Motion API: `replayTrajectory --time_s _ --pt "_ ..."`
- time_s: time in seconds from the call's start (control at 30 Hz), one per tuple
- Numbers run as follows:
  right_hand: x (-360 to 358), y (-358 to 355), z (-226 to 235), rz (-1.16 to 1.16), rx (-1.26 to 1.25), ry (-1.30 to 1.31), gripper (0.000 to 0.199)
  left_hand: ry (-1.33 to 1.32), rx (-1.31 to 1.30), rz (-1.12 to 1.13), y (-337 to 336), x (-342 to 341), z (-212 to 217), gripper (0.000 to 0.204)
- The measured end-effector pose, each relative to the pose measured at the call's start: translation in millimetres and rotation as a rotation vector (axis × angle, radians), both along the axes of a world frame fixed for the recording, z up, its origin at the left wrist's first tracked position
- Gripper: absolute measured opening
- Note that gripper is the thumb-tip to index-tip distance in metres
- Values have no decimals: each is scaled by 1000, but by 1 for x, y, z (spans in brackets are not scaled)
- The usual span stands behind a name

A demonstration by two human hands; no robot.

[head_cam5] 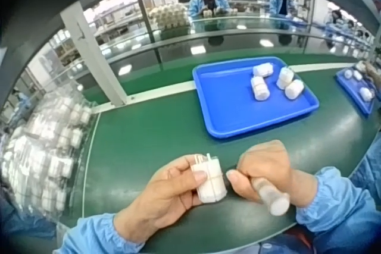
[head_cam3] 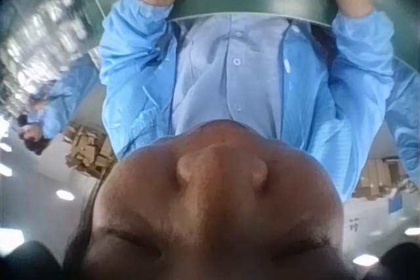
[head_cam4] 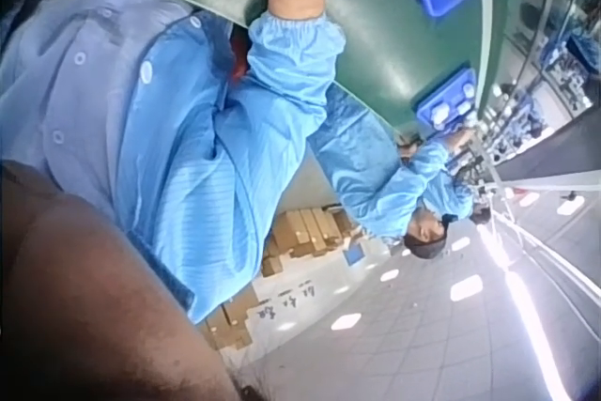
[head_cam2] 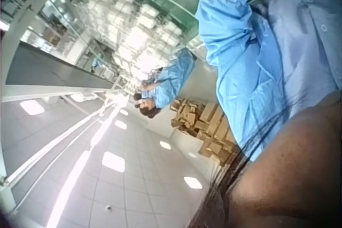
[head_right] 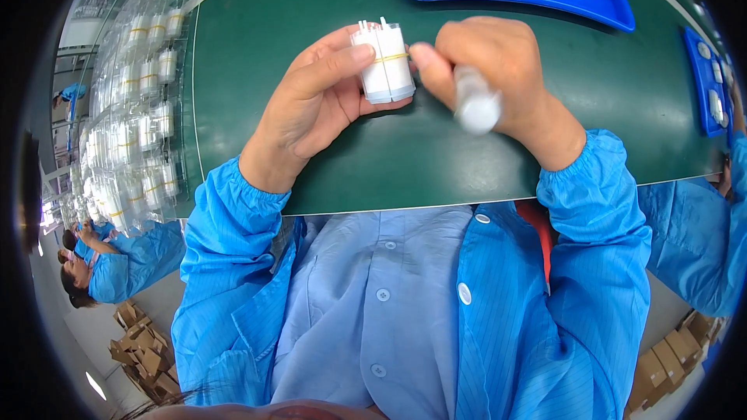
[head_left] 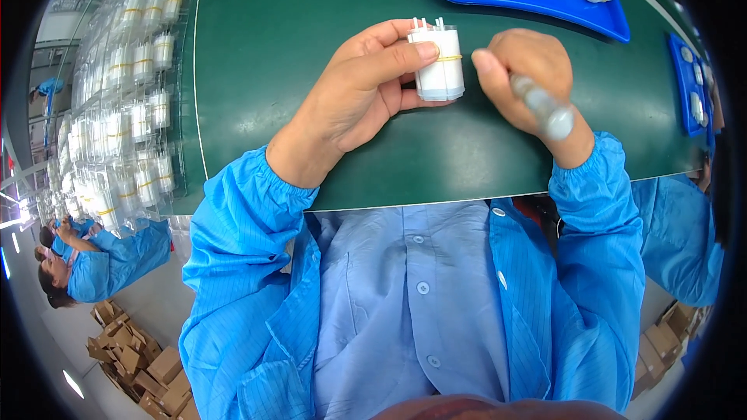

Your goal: The person applies elastic bands to plastic components using an assembly tool.

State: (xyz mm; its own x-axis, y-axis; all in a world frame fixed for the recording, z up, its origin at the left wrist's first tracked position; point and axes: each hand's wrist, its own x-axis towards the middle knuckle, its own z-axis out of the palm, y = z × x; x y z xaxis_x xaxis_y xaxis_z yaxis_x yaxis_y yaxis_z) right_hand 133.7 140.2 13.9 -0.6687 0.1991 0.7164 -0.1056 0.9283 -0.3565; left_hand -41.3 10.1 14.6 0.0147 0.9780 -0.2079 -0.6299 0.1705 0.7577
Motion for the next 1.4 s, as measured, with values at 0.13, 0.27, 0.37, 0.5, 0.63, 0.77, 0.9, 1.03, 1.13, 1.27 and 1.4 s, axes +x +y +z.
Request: replayTrajectory --time_s 0.13,0.27,0.37,0.5,0.63,0.77,0.9,1.03,1.13,1.27,1.4 --pt "-3 -4 4 89 60 -38 31 -10 29 -5 3 -4 0 41" --pt "-6 -2 4 80 94 -67 32 46 23 45 5 -8 0 41" --pt "-11 0 2 83 93 -53 32 99 44 96 4 -11 1 43" --pt "-18 -1 -2 36 170 -65 31 200 129 165 -3 -22 -3 43" --pt "-3 -5 1 11 129 -98 31 292 243 276 -27 -36 27 43" --pt "0 -12 3 58 133 -97 34 811 454 576 -82 -71 79 45" --pt "-4 -18 6 104 148 -46 35 1922 157 957 -159 -161 141 50" --pt "-8 -24 10 109 167 -41 36 2390 -314 1148 -216 -269 161 45" --pt "-11 -21 9 104 168 -41 36 2359 -724 899 -244 -321 154 44" --pt "-7 -15 7 67 163 -80 36 2278 -703 821 -247 -337 132 43" --pt "2 -15 6 36 151 -80 36 2062 -624 504 -234 -339 143 36"
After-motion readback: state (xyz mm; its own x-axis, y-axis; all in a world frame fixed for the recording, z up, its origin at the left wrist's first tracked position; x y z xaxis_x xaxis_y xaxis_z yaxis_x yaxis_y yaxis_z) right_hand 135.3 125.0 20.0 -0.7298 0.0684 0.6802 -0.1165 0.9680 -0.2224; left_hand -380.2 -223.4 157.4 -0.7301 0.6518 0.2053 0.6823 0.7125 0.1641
